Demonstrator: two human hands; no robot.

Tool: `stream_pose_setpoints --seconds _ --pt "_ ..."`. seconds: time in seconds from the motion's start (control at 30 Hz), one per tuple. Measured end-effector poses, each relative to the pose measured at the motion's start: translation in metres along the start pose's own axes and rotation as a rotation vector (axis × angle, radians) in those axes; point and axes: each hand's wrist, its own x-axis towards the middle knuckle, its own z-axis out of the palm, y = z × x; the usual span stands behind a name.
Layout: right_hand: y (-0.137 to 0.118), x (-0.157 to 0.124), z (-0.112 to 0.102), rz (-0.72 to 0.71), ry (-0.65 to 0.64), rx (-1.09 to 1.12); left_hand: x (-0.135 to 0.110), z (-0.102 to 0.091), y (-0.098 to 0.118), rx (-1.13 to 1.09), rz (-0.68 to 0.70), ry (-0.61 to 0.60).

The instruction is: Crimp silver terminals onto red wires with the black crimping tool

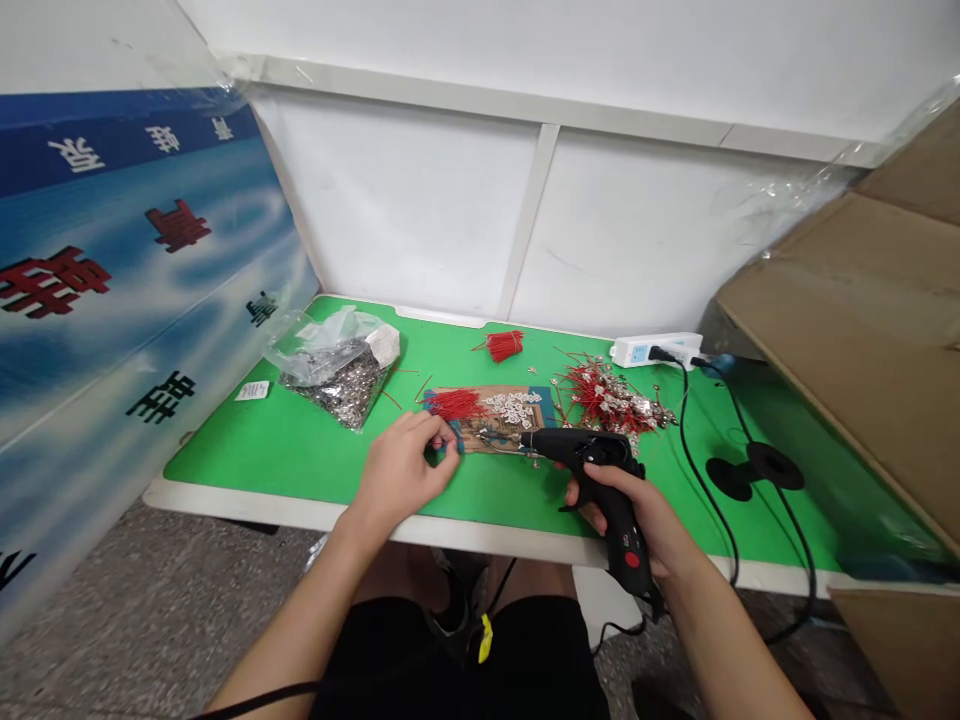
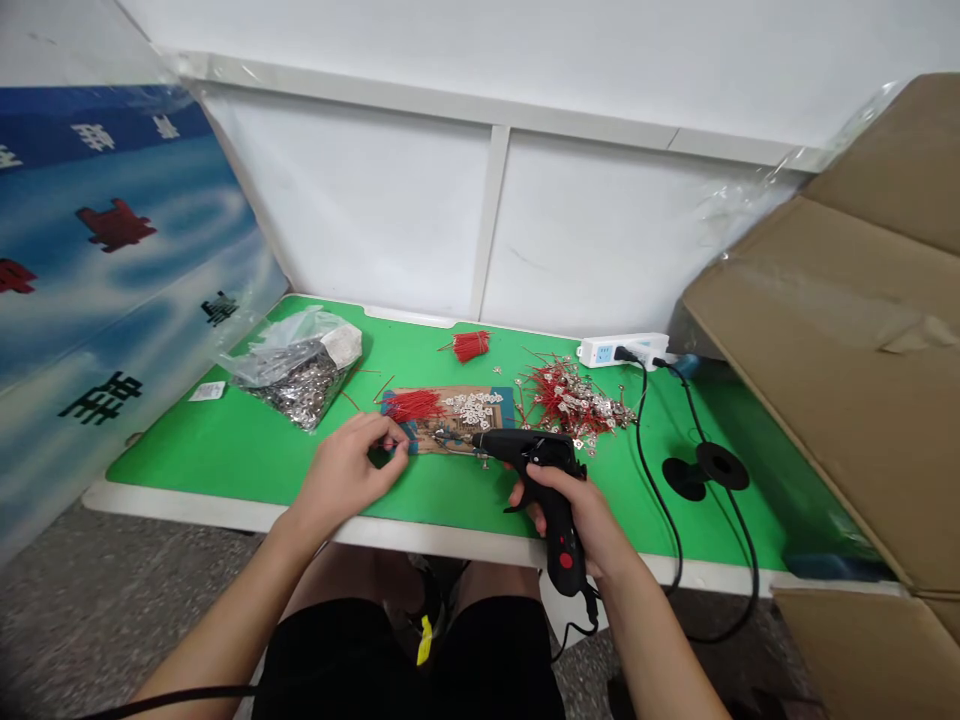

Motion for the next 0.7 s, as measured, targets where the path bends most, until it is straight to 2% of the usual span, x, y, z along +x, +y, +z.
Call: stream_pose_setpoints --seconds 0.7 --pt "-0.0010 0.0024 -0.0015 0.040 0.003 -0.001 0.0016 -0.0006 -0.0001 -0.011 -0.007 -0.034"
